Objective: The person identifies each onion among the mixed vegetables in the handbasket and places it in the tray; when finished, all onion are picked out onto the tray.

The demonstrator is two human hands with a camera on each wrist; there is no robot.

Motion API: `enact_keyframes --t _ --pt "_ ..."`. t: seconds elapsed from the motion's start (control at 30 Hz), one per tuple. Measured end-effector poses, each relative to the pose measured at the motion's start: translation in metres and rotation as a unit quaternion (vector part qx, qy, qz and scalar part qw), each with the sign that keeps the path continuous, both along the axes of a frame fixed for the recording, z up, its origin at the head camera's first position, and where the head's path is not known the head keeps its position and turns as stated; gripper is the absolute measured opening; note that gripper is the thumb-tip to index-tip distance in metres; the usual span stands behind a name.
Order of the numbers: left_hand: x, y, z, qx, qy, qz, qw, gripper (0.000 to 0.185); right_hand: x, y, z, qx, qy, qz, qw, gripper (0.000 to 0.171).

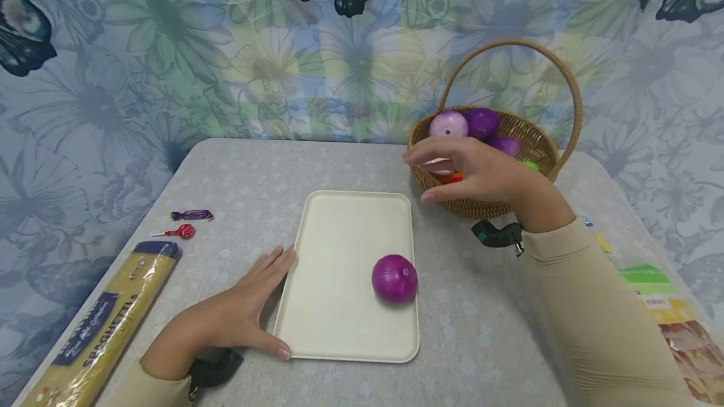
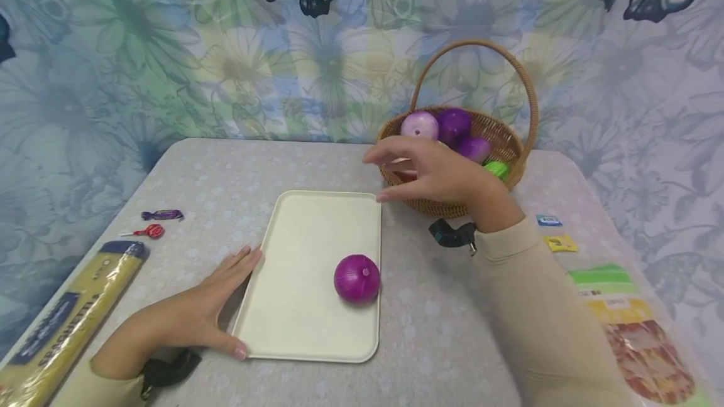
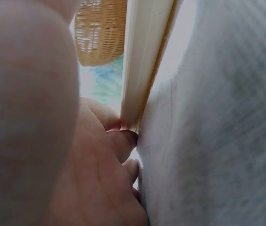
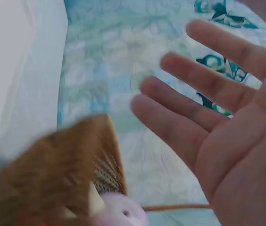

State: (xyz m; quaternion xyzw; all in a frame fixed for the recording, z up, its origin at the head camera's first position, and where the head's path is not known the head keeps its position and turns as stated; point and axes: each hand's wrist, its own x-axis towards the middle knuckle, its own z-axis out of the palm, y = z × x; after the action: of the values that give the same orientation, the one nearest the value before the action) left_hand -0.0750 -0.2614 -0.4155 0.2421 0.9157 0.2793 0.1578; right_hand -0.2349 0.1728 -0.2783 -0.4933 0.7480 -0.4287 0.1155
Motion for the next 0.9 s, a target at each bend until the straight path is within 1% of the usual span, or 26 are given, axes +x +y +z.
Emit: enact_keyframes --t 0.1,0.2,0.3,0.4,0.5,0.57,0.7,0.9 --pt "0.001 -0.001 -0.001 -0.001 -0.002 0.002 1.0000 0.157 -0.010 0.006 0.011 0.023 -0.001 -0.051 0.998 0.054" --pt "0.001 -0.002 0.000 -0.002 -0.005 0.005 1.0000 0.157 -0.022 0.010 0.020 0.047 -0.003 -0.097 0.994 0.054" --pt "0.000 0.000 0.001 0.002 0.000 0.000 1.0000 0.156 -0.033 0.014 0.025 0.061 -0.013 -0.127 0.990 0.054" --pt "-0.001 0.002 0.001 0.006 0.003 -0.004 1.0000 0.155 -0.042 0.018 0.026 0.077 -0.027 -0.155 0.985 0.057" --pt "-0.002 0.003 0.001 0.008 0.003 -0.006 0.9999 0.155 -0.049 0.022 0.028 0.109 -0.042 -0.185 0.976 0.063" --pt "-0.002 0.003 0.001 0.009 0.001 -0.007 0.9999 0.155 -0.053 0.024 0.029 0.123 -0.042 -0.191 0.973 0.067" --pt "-0.002 0.004 0.000 0.010 0.001 -0.008 0.9999 0.155 -0.062 0.030 0.031 0.151 -0.023 -0.197 0.968 0.072" --pt "-0.001 0.003 0.000 0.005 -0.002 -0.002 1.0000 0.156 -0.074 0.037 0.032 0.169 -0.001 -0.204 0.964 0.075"
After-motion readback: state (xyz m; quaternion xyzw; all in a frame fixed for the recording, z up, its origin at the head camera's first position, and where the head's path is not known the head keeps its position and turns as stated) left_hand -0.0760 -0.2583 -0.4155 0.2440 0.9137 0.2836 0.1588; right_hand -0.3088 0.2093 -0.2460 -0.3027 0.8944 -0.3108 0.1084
